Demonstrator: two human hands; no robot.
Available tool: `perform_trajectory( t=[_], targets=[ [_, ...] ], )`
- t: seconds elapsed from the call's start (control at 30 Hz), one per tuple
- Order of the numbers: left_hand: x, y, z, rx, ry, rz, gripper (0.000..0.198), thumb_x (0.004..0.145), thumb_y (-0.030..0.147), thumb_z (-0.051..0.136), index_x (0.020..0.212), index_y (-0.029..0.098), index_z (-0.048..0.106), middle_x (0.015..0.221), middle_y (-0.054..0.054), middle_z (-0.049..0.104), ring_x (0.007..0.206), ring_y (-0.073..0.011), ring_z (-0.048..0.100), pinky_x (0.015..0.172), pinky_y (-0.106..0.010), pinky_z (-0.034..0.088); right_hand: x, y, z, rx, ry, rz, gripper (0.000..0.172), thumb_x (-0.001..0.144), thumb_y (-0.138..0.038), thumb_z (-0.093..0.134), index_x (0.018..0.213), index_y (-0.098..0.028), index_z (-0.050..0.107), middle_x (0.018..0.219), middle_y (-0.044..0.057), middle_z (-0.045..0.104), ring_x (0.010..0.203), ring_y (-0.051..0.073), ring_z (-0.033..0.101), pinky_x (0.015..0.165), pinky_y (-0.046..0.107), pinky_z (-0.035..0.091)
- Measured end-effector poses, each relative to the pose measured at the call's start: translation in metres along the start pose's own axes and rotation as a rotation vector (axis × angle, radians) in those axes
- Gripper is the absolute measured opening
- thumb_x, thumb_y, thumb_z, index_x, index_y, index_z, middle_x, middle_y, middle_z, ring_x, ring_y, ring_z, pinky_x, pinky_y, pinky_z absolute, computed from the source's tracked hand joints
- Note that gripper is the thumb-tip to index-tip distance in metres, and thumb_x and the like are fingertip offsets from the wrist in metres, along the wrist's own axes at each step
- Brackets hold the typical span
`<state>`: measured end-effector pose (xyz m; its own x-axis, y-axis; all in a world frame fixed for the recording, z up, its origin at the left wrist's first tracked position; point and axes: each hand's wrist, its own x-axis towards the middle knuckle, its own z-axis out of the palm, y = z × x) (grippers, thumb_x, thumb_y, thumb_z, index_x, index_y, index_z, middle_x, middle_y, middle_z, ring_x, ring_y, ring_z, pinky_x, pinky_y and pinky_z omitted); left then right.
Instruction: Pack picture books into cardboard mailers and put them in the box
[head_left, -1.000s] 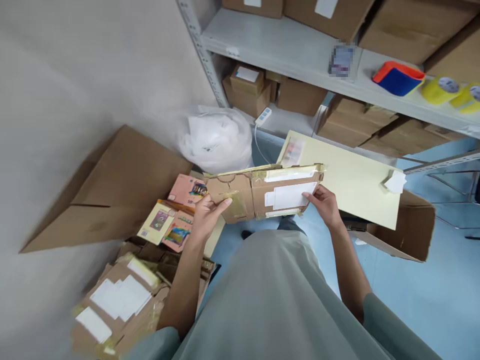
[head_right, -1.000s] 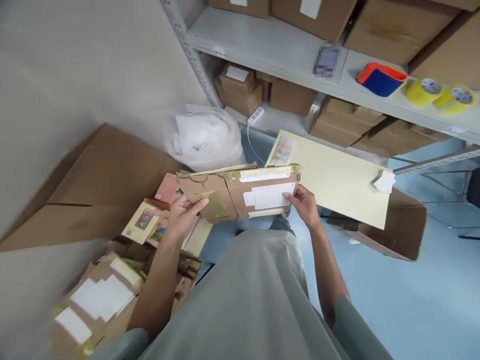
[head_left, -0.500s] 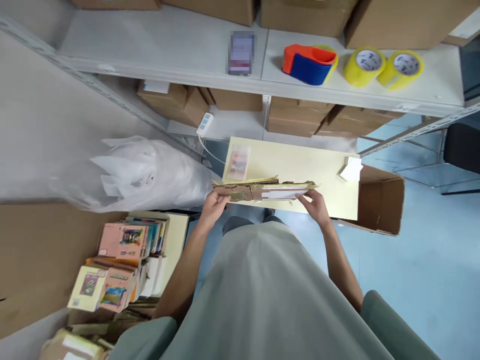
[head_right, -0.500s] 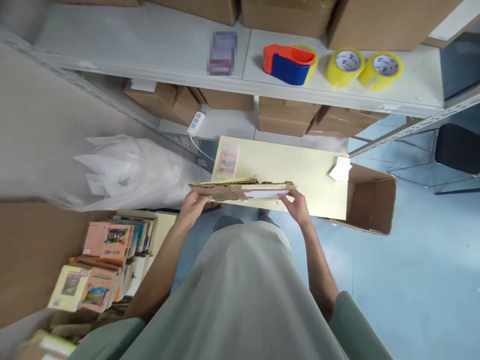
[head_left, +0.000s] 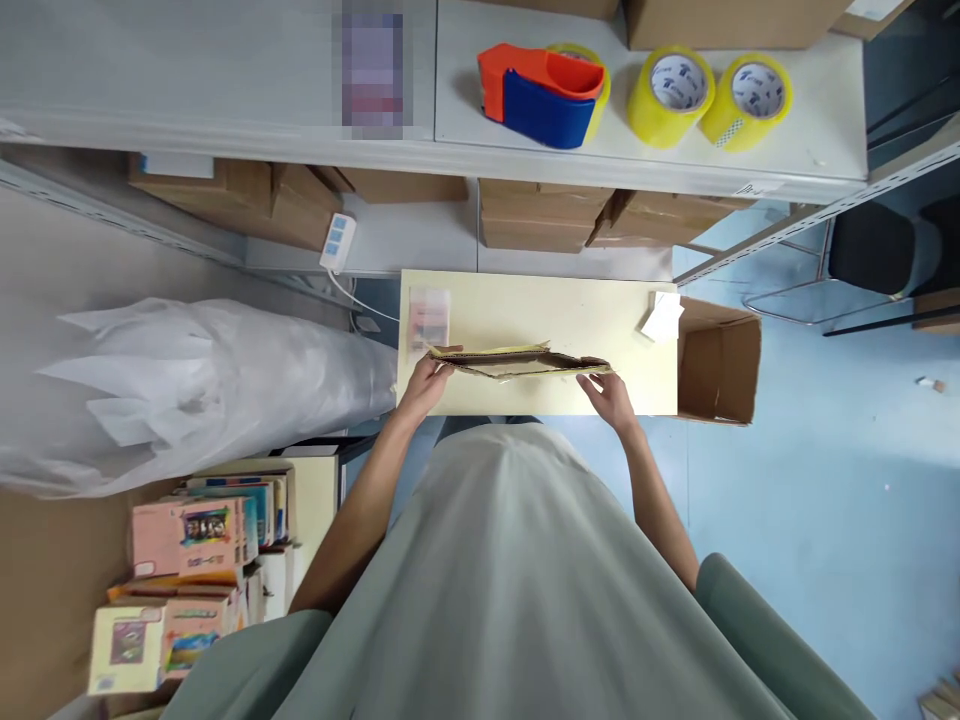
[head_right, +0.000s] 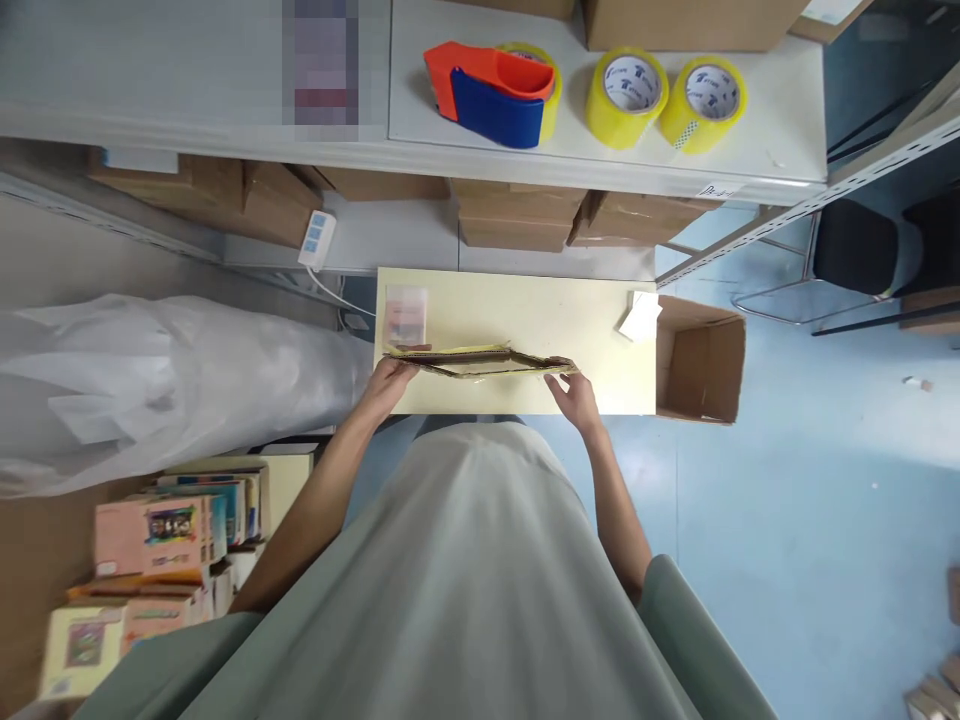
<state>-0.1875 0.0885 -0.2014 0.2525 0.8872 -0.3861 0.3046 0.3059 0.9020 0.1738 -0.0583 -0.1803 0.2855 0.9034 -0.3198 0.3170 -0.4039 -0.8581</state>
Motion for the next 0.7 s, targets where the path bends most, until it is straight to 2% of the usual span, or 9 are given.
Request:
perform_trajectory(
  t=[0.1,0.27,0.4,0.5,0.57,0.63,0.7],
  targets=[
    [0.011,-0.002,0.008,-0.087,-0.034,-0.004,0.038,0.079,0.034,0.075,0.114,0.021,0.083,0.14,-0.013,0.081,0.142,-0.0355,0.069,0.132,-0.052,0.045,0.002,0.001,0.004,0.015,-0.02,-0.024,0.069,0.099,-0.072,0.071,0.151,-0.027,0.072,0.151,0.013,0.077,0.142,0.035,0.073,0.131,0.061,0.054],
    [0.02,-0.004,0.029,-0.132,-0.068,0.004,0.031,0.078,0.027,0.069,0.106,0.024,0.081,0.128,-0.009,0.084,0.141,-0.0325,0.07,0.132,-0.05,0.046,0.002,0.004,0.022,0.034,-0.068,-0.003,0.07,0.098,-0.066,0.073,0.157,-0.028,0.067,0.151,0.014,0.077,0.134,0.036,0.077,0.124,0.061,0.06],
    [0.017,-0.009,0.039,-0.168,-0.007,-0.022,0.039,0.08,0.028,0.07,0.118,0.024,0.079,0.133,-0.011,0.082,0.141,-0.0309,0.071,0.129,-0.049,0.05,0.002,0.008,0.026,0.063,-0.099,0.015,0.072,0.095,-0.07,0.073,0.155,-0.03,0.068,0.151,0.013,0.078,0.125,0.035,0.08,0.116,0.059,0.065],
    [0.007,-0.02,0.037,-0.217,0.072,-0.093,0.052,0.085,0.038,0.076,0.135,0.025,0.074,0.151,-0.014,0.074,0.143,-0.0321,0.07,0.121,-0.051,0.058,0.011,0.011,0.017,0.076,-0.08,0.018,0.068,0.096,-0.078,0.07,0.142,-0.029,0.076,0.143,0.012,0.082,0.126,0.035,0.08,0.118,0.058,0.064],
    [-0.004,-0.027,0.034,-0.248,0.103,-0.144,0.058,0.09,0.052,0.078,0.141,0.026,0.071,0.161,-0.016,0.068,0.146,-0.0343,0.068,0.116,-0.052,0.062,0.022,0.012,0.009,0.09,-0.023,0.022,0.073,0.095,-0.086,0.067,0.135,-0.027,0.079,0.141,0.014,0.083,0.131,0.036,0.078,0.12,0.059,0.061],
    [-0.017,-0.032,0.031,-0.273,0.118,-0.175,0.064,0.093,0.066,0.077,0.143,0.027,0.071,0.167,-0.016,0.064,0.152,-0.0368,0.064,0.115,-0.054,0.063,0.033,0.011,0.003,0.119,0.026,0.028,0.08,0.092,-0.092,0.066,0.133,-0.025,0.081,0.146,0.016,0.081,0.137,0.037,0.075,0.124,0.06,0.058],
    [-0.028,-0.034,0.032,-0.297,0.125,-0.182,0.07,0.093,0.077,0.076,0.142,0.027,0.072,0.167,-0.016,0.064,0.156,-0.0384,0.061,0.118,-0.056,0.061,0.043,0.008,0.002,0.166,0.018,0.049,0.085,0.091,-0.095,0.066,0.139,-0.026,0.08,0.155,0.015,0.076,0.144,0.037,0.072,0.127,0.06,0.055]
  ],
)
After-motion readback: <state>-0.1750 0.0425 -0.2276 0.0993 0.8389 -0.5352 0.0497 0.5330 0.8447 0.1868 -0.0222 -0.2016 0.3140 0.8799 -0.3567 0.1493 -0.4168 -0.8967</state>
